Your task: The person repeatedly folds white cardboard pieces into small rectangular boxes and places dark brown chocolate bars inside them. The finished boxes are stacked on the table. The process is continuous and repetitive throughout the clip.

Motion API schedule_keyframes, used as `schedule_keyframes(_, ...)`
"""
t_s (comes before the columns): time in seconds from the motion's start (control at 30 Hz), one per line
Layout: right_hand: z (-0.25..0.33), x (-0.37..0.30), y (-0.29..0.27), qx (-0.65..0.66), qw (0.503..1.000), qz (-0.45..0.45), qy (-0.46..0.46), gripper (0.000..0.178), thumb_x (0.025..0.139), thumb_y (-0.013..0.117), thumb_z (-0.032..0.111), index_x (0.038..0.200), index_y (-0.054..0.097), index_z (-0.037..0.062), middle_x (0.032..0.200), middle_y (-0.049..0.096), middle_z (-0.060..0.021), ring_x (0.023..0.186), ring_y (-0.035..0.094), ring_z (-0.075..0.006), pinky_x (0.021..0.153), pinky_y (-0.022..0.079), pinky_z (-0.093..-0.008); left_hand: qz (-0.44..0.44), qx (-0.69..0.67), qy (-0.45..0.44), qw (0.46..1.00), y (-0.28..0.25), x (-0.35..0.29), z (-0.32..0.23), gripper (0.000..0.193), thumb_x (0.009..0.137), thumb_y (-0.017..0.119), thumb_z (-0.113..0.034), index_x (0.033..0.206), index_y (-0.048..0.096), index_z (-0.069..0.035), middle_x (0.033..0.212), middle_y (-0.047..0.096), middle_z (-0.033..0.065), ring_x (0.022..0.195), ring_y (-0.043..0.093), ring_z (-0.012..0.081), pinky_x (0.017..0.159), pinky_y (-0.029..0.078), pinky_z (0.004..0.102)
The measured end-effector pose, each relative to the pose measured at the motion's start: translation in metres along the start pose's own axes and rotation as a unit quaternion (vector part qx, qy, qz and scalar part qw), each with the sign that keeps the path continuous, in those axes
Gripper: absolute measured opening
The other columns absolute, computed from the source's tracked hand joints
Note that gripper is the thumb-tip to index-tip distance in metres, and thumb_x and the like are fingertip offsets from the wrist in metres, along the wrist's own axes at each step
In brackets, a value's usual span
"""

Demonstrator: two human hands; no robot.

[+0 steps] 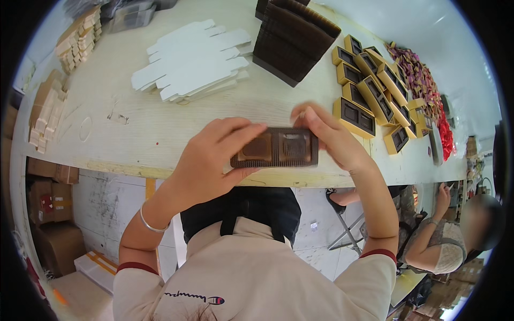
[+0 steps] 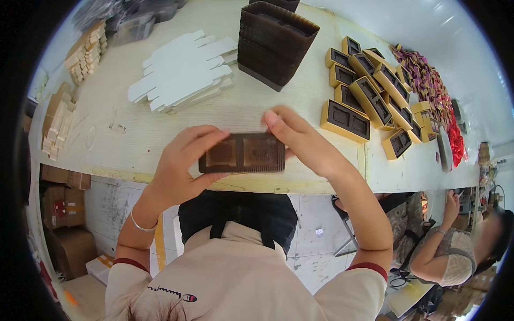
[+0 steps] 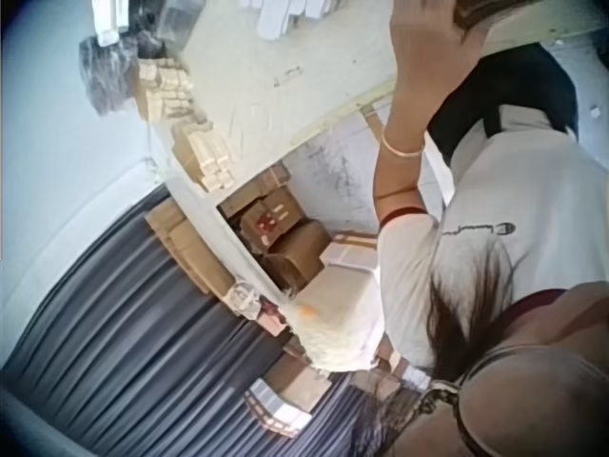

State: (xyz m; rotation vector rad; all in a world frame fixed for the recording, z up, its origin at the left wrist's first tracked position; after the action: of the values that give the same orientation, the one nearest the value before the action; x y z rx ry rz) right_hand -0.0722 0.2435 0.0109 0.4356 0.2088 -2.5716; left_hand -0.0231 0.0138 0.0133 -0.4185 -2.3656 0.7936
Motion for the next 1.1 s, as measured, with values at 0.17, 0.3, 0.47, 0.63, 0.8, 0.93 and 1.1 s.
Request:
schedule_keyframes(0.17, 0.003, -0.031, -0.004, -0.133, 0.978, 0.032, -0.155, 0.044, 0.086, 0.071, 0.016, 0.125, 0.056, 0.0034, 0.121, 0.053, -0.0055, 0.099, 0.053, -0.0125, 0.087, 0.043, -0.0274, 0.03, -0.154, -0.156, 0.975, 0.009, -0.002, 0.002, 0.052, 0.075, 0.078, -0.013, 0.123, 0.058, -0.005, 0.104, 0.059, 0.0055, 0.08, 0.054, 0.0137, 0.062, 0.043, 0.0228)
schedule_keyframes(0.3, -0.016, -0.024, -0.003, -0.124, 0.971, -0.028, -0.201, 0.037, 0.08, 0.074, 0.006, 0.116, 0.063, 0.0058, 0.118, 0.058, -0.0059, 0.079, 0.05, -0.0094, 0.07, 0.045, -0.0236, 0.076, -0.11, -0.144, 0.981, 0.012, 0.005, 0.01, 0.053, 0.077, 0.078, -0.019, 0.123, 0.056, -0.004, 0.105, 0.056, 0.0052, 0.082, 0.052, 0.0139, 0.064, 0.043, 0.0242)
schedule_keyframes(0.47, -0.051, -0.016, 0.003, -0.056, 0.972, -0.04, -0.224, 0.031, 0.081, 0.072, 0.001, 0.11, 0.064, 0.0029, 0.121, 0.056, -0.0082, 0.075, 0.052, -0.0096, 0.067, 0.044, -0.023, 0.15, -0.105, -0.16, 0.97, 0.01, 0.01, 0.022, 0.06, 0.079, 0.075, -0.029, 0.127, 0.051, -0.002, 0.118, 0.051, 0.0084, 0.093, 0.055, 0.0188, 0.073, 0.047, 0.0287)
schedule_keyframes(0.63, -0.046, -0.018, 0.005, -0.165, 0.945, -0.066, -0.274, 0.025, 0.081, 0.069, -0.002, 0.106, 0.065, 0.0011, 0.123, 0.055, -0.0119, 0.075, 0.057, -0.0131, 0.062, 0.047, -0.0255, 0.174, 0.111, -0.105, 0.973, 0.016, 0.002, 0.021, 0.059, 0.087, 0.066, -0.037, 0.132, 0.047, -0.002, 0.124, 0.05, 0.0164, 0.09, 0.063, 0.0325, 0.075, 0.051, 0.0371)
schedule_keyframes(0.8, -0.039, -0.025, 0.014, -0.325, 0.883, -0.112, -0.321, 0.023, 0.081, 0.069, -0.002, 0.103, 0.064, -0.001, 0.121, 0.055, -0.0155, 0.074, 0.062, -0.0209, 0.059, 0.05, -0.0301, 0.213, 0.13, -0.09, 0.964, 0.018, 0.008, 0.018, 0.056, 0.09, 0.063, -0.035, 0.137, 0.046, -0.012, 0.11, 0.053, 0.0166, 0.075, 0.063, 0.0305, 0.063, 0.052, 0.0373)
schedule_keyframes(0.93, -0.036, -0.026, 0.018, -0.401, 0.832, -0.121, -0.364, 0.024, 0.08, 0.069, -0.002, 0.104, 0.064, -0.0017, 0.118, 0.056, -0.0156, 0.073, 0.062, -0.0226, 0.059, 0.05, -0.0306, 0.258, 0.123, -0.093, 0.954, 0.019, 0.013, 0.019, 0.059, 0.088, 0.064, -0.023, 0.144, 0.042, -0.023, 0.115, 0.05, 0.0148, 0.078, 0.059, 0.0315, 0.07, 0.051, 0.0391)
schedule_keyframes(1.1, -0.027, -0.024, 0.009, -0.323, 0.903, -0.049, -0.278, 0.027, 0.081, 0.067, -0.004, 0.107, 0.065, -0.0001, 0.115, 0.055, -0.0143, 0.076, 0.063, -0.0242, 0.064, 0.052, -0.0308, 0.335, 0.027, -0.069, 0.939, 0.007, 0.012, 0.037, 0.061, 0.089, 0.062, -0.021, 0.145, 0.04, -0.027, 0.112, 0.049, 0.0135, 0.08, 0.058, 0.0293, 0.072, 0.05, 0.0389)
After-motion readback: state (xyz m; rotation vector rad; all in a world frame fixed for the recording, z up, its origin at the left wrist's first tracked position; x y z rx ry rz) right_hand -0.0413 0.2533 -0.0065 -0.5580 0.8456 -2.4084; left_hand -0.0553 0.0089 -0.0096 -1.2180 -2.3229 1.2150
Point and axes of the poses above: each hand's wrist, its own x-axis towards the middle knuckle, its own y-axis out of the palm, z = x × y, the point moved 3 cm from there along x, towards the middle knuckle
